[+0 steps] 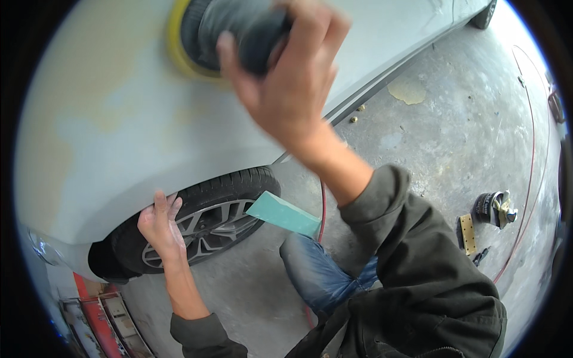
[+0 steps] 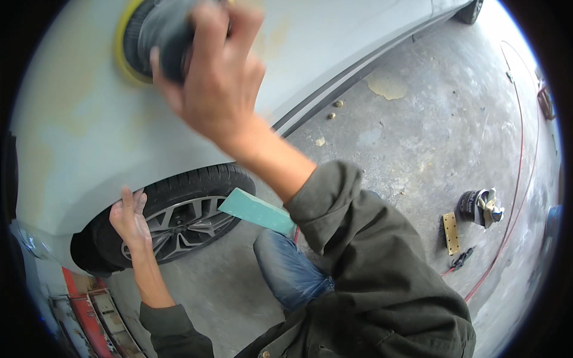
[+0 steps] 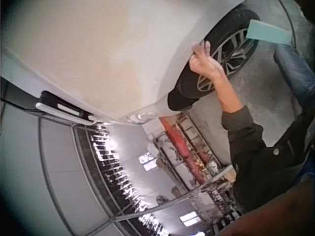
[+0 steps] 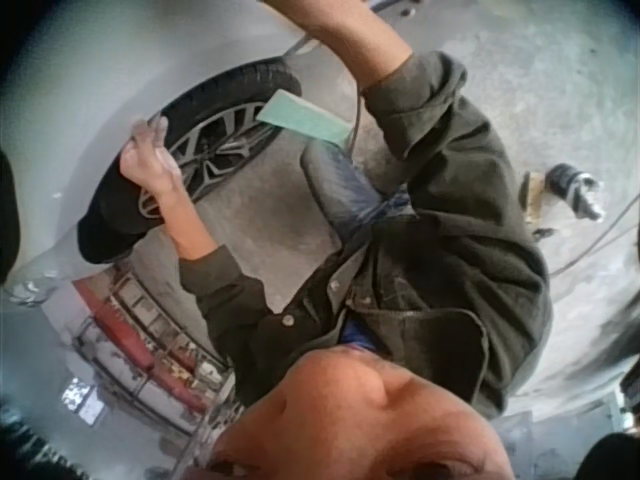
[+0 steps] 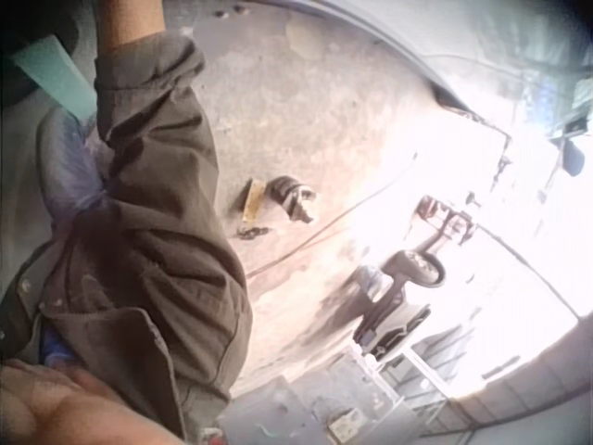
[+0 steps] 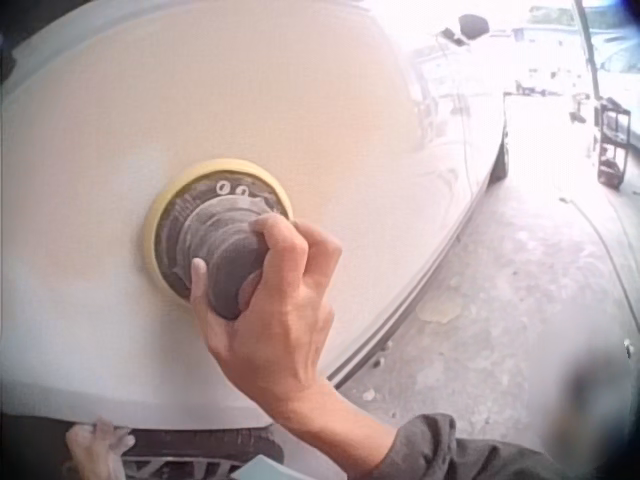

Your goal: The person selects a sanding disc from a tool cart and attaches it to a pneumatic sander. They then sand the rear quarter panel of a white car, moving the tool in circular motions and periodically wiping the surface with their hand.

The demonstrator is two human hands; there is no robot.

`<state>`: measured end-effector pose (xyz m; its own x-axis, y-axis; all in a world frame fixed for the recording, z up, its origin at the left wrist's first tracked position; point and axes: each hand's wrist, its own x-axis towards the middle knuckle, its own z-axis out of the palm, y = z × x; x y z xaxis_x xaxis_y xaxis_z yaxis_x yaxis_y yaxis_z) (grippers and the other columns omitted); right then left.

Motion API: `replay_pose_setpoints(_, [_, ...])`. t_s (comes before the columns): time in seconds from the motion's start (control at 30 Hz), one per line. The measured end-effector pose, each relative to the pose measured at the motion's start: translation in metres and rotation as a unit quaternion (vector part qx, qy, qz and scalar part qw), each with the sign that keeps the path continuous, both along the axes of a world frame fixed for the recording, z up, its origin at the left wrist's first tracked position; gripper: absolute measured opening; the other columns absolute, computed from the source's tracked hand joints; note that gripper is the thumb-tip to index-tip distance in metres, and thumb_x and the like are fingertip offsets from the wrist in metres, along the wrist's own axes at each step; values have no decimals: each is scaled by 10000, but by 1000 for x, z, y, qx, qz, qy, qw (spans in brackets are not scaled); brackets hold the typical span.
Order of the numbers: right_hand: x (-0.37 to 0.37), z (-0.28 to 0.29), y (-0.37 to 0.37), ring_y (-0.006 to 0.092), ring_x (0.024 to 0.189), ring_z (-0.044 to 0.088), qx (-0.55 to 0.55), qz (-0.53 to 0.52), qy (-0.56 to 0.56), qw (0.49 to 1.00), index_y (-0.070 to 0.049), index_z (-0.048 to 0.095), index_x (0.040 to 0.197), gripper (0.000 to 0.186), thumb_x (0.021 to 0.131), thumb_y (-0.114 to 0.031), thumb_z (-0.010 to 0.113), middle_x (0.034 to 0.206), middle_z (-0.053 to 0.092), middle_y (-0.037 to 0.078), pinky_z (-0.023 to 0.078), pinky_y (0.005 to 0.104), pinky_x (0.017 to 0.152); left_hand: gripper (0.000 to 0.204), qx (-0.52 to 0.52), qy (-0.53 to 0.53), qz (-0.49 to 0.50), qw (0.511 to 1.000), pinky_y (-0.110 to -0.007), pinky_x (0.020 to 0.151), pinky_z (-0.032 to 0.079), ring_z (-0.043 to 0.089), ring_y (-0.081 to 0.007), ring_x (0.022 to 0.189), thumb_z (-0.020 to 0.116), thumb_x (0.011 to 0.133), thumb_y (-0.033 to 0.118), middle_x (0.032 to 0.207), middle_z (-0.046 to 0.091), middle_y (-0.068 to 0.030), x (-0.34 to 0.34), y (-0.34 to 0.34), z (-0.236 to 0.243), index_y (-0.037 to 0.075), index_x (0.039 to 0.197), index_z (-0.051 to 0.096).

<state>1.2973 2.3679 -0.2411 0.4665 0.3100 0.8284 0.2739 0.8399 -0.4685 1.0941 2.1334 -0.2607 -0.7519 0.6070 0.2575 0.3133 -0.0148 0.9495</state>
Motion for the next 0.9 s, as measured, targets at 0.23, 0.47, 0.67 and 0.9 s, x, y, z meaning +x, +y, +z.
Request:
replay_pose_setpoints(0.23, [25,-143,-74,307,744,664,-147,180,-151,961,-109,510,1205,627,721,-254,881,1161,523,177,561,374,553,389,-268,167,-20,949,-293,737,569,737,-194,823,616,1019,296,936,747,-147,22,-14,22,-82,1040,701])
replay_pose_setpoints(0.47, [133,-199,-105,308,913,683,-197,200,-142,949,-57,502,1278,746,664,-192,904,1130,620,166,580,374,701,701,-149,819,-61,550,-453,1171,328,353,-327,1451,760,811,167,1562,380,-169,90,99,110,47,1444,485])
replay_pose_setpoints(0.67, [184,-206,-116,339,1001,651,-253,243,-108,930,-12,489,1265,753,654,-145,908,1108,628,194,543,394,853,964,-196,884,-186,382,-388,1283,39,56,-248,1558,661,839,522,1682,111,-104,135,252,88,70,1582,246])
replay_pose_setpoints(0.9, [205,-198,-110,274,1025,584,-267,263,-110,920,-24,479,1240,731,628,-86,873,1137,597,147,466,381,912,888,-189,945,-197,178,-397,1286,26,66,-233,1555,500,908,645,1678,137,-80,155,281,24,71,1560,315])
